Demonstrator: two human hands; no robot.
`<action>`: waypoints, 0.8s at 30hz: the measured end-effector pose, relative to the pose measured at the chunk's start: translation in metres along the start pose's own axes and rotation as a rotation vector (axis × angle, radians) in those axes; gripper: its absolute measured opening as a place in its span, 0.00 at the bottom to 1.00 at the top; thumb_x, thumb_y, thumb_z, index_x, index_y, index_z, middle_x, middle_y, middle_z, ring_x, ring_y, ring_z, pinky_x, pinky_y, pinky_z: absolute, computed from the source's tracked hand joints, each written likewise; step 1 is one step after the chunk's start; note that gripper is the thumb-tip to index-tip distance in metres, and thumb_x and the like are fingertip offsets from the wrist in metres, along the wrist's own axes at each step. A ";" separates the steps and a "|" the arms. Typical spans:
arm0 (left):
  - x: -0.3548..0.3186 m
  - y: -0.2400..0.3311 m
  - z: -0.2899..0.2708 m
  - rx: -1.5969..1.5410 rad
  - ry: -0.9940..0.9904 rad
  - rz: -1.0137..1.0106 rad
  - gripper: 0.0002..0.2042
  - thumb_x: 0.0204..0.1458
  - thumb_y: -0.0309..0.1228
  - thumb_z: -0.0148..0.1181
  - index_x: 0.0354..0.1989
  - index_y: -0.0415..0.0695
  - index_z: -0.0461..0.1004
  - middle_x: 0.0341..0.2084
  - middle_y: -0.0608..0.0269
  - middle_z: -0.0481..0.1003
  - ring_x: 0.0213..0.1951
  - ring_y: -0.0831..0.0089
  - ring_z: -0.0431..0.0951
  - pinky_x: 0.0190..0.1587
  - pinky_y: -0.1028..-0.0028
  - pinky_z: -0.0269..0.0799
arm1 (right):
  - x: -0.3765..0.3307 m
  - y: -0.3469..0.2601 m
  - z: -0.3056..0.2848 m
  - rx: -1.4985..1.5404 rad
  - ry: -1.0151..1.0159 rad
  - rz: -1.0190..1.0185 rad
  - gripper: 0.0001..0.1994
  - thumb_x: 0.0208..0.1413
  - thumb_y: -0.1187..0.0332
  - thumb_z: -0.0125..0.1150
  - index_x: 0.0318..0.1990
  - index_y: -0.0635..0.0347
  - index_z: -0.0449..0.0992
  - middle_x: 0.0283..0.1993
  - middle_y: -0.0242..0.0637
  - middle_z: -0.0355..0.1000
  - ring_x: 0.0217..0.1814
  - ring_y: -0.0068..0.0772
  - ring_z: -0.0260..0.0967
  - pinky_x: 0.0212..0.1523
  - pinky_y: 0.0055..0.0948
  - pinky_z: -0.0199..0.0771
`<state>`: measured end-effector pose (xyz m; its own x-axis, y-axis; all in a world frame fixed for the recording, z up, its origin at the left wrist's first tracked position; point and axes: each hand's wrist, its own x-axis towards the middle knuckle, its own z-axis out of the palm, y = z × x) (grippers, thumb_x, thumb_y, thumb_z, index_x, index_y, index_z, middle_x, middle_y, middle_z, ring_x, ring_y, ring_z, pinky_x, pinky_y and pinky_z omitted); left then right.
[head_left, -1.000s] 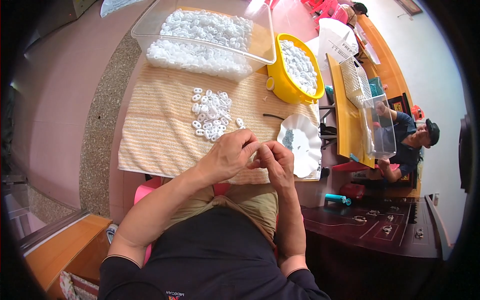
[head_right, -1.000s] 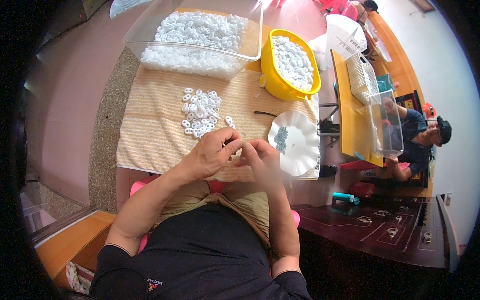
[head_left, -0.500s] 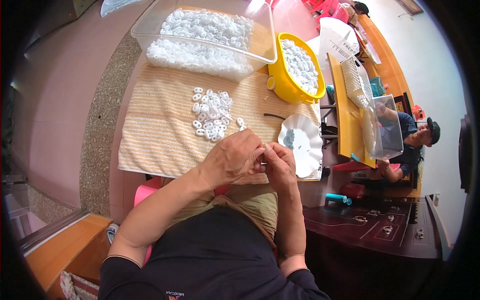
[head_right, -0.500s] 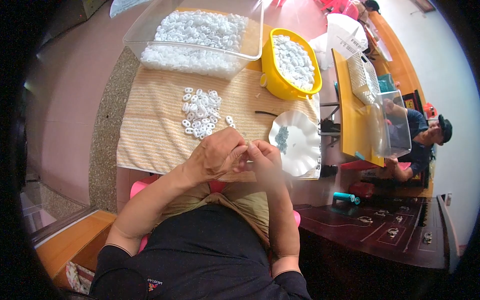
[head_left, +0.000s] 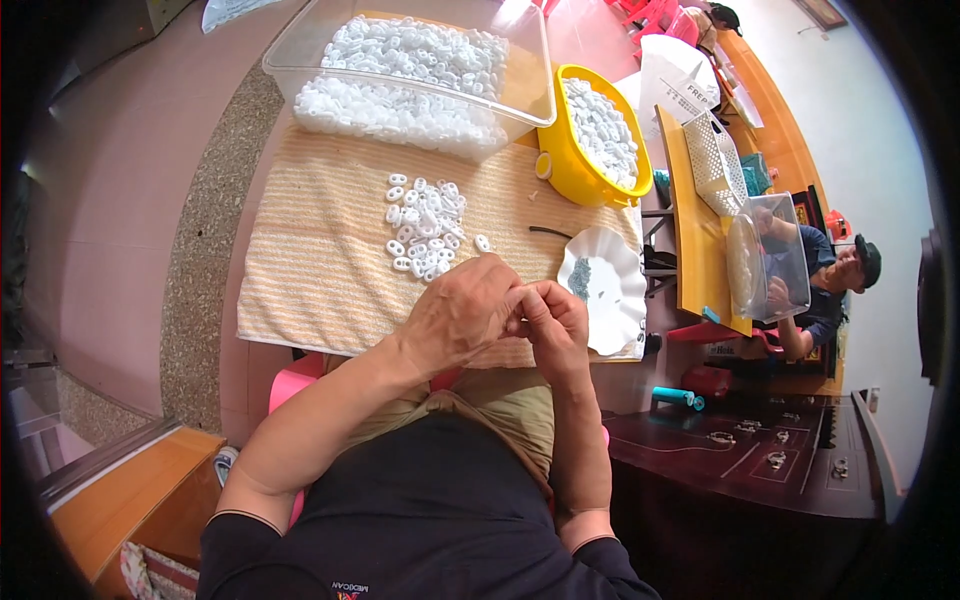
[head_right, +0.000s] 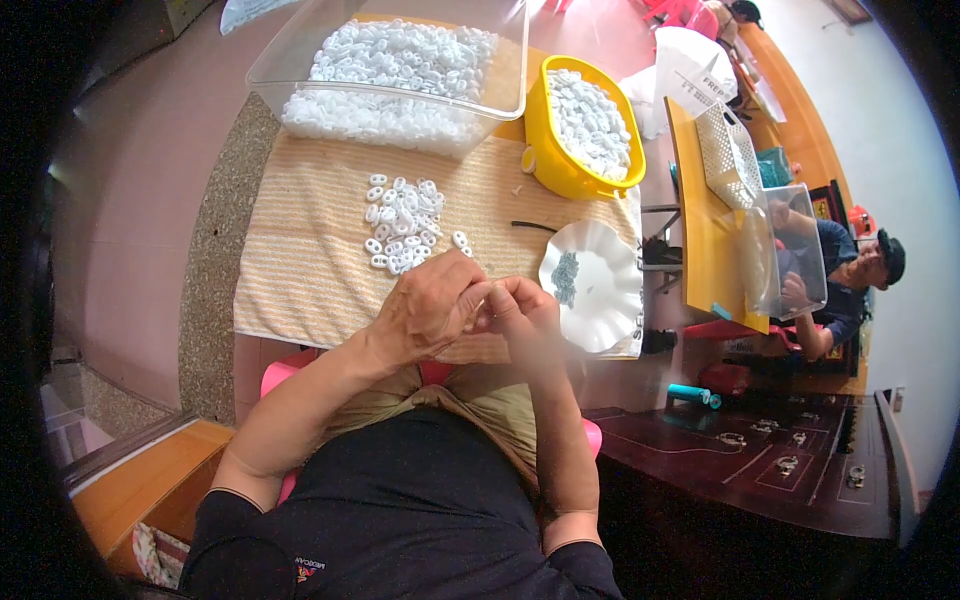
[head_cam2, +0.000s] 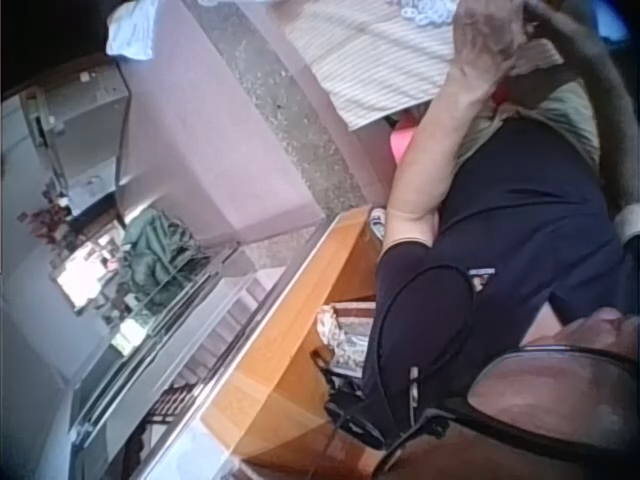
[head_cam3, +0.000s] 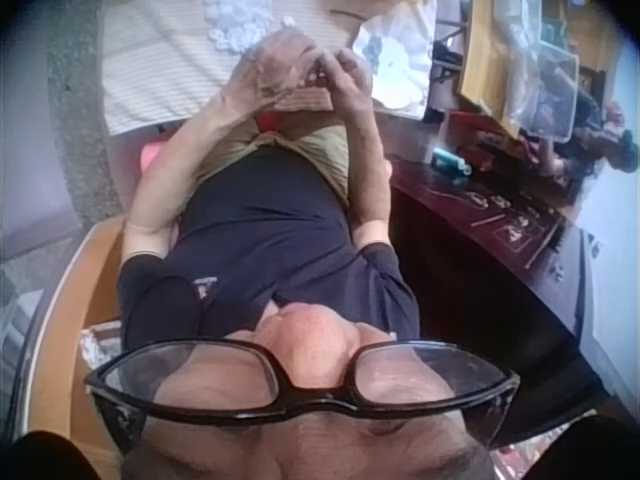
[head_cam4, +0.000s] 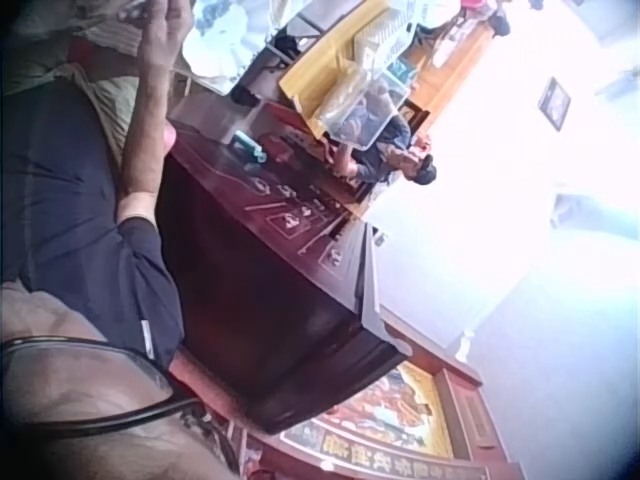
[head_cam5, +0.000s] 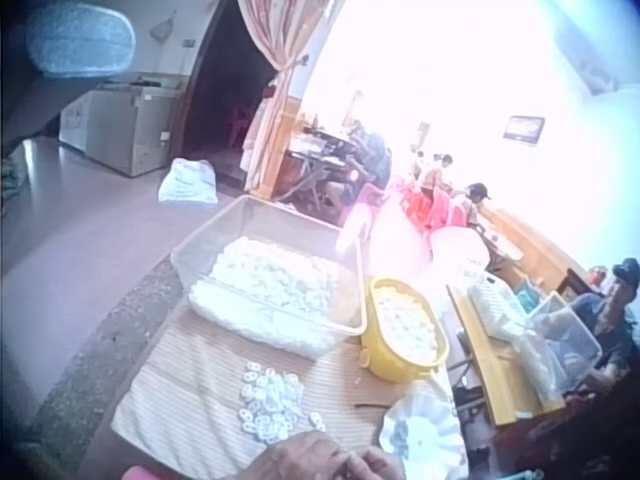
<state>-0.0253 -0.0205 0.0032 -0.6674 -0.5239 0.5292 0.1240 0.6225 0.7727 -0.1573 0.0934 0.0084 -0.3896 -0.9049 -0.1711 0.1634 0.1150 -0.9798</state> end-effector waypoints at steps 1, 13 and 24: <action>0.000 0.000 0.000 -0.037 0.012 -0.036 0.06 0.54 0.28 0.54 0.30 0.38 0.70 0.27 0.50 0.70 0.31 0.52 0.74 0.33 0.61 0.71 | -0.001 0.000 0.000 -0.122 0.028 -0.029 0.10 0.64 0.67 0.50 0.37 0.68 0.71 0.30 0.34 0.71 0.30 0.21 0.69 0.35 0.24 0.76; 0.002 -0.001 -0.004 -0.275 -0.036 -0.403 0.10 0.57 0.31 0.53 0.32 0.35 0.72 0.23 0.54 0.73 0.27 0.67 0.74 0.31 0.68 0.69 | -0.001 0.008 0.011 -0.529 0.125 -0.321 0.02 0.59 0.80 0.53 0.38 0.67 0.69 0.34 0.34 0.68 0.34 0.21 0.69 0.35 0.22 0.72; 0.001 -0.016 -0.003 -0.519 0.019 -0.574 0.11 0.59 0.34 0.55 0.34 0.36 0.73 0.24 0.69 0.72 0.25 0.84 0.71 0.27 0.82 0.70 | 0.011 -0.007 -0.001 -1.195 0.117 -0.608 0.07 0.47 0.81 0.59 0.35 0.64 0.73 0.34 0.43 0.72 0.35 0.47 0.71 0.35 0.35 0.72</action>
<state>-0.0260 -0.0330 -0.0077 -0.7193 -0.6947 -0.0015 0.0935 -0.0990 0.9907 -0.1633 0.0834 0.0134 -0.2011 -0.9067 0.3707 -0.9230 0.0488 -0.3816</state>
